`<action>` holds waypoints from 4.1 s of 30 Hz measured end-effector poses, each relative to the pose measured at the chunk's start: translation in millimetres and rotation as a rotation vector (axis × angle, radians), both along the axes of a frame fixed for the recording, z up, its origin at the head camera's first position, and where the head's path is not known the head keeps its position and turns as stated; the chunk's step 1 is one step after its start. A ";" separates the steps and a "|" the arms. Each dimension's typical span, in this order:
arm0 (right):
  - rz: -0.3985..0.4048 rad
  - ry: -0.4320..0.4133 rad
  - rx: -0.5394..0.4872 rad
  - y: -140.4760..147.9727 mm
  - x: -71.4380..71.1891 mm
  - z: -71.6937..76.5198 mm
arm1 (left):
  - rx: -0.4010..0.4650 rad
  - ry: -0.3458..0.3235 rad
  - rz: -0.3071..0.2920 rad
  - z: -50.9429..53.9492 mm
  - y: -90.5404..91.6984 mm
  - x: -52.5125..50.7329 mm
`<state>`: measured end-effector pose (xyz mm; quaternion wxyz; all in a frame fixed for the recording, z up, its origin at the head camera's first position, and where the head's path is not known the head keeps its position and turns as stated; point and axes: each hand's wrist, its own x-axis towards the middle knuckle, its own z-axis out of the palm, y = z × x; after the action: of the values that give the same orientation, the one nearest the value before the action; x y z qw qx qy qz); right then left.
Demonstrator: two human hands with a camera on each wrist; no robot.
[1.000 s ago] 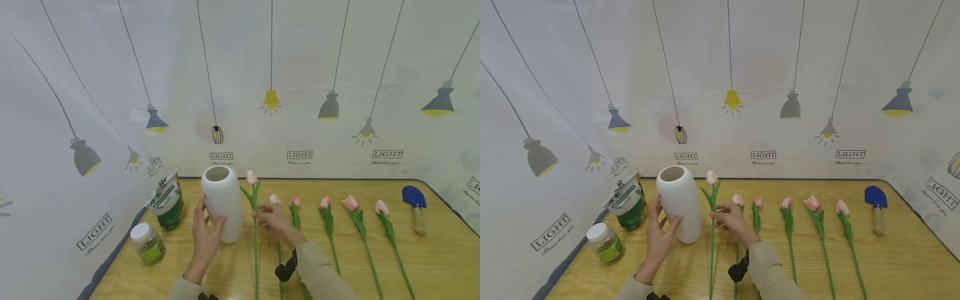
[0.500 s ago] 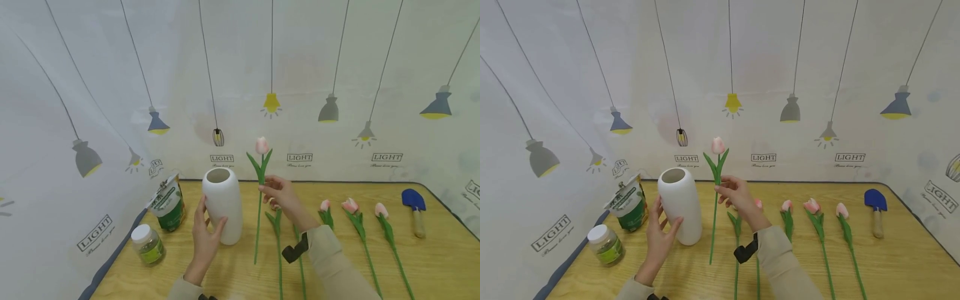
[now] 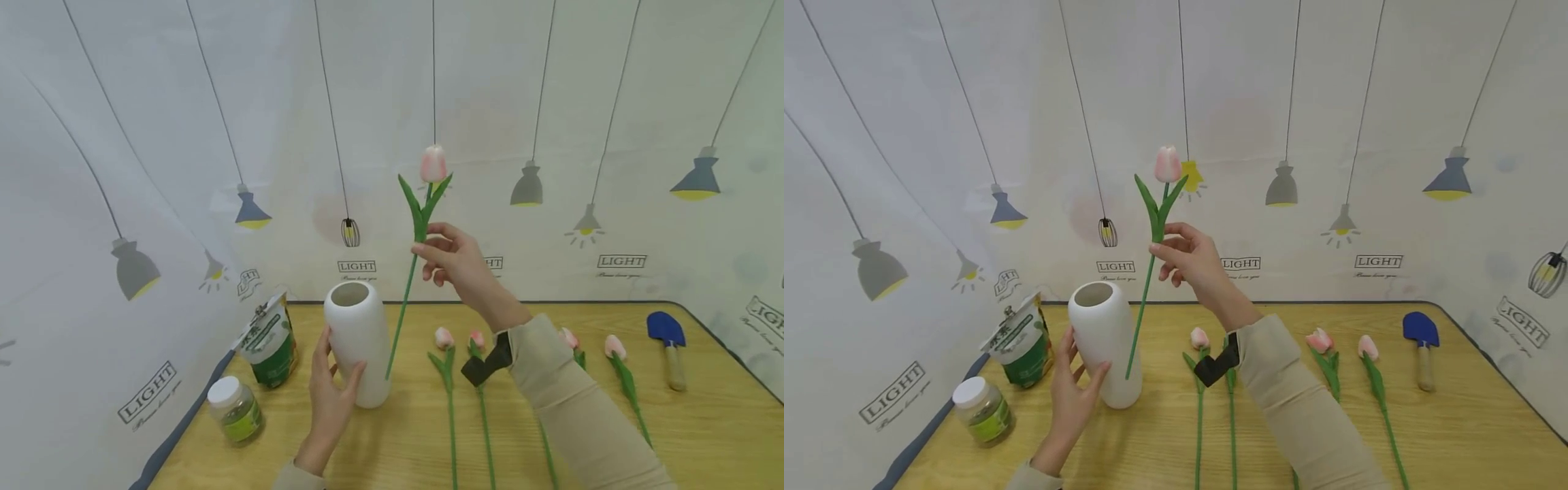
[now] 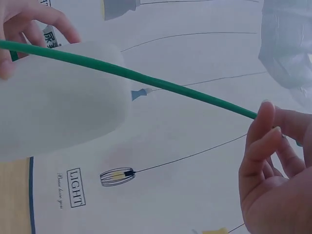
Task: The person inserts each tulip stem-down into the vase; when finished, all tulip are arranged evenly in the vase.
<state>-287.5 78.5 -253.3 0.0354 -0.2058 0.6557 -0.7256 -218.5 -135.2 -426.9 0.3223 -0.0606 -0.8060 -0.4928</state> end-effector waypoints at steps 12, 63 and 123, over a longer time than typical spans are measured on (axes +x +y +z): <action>-0.071 0.125 -0.142 -13.2 5.0 58.6 | -0.024 -0.009 0.012 1.3 -0.7 0.1; -0.151 -0.027 0.249 -53.1 -1.1 -70.8 | -0.032 0.032 0.008 -2.2 0.3 -0.6; -0.132 -0.374 0.470 20.3 -4.5 -221.5 | -0.026 0.037 -0.010 -3.6 -0.7 1.7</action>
<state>-292.0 98.7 -474.8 0.1549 -0.0121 0.7995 -0.5803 -216.9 -135.9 -430.4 0.3338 -0.0780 -0.8059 -0.4827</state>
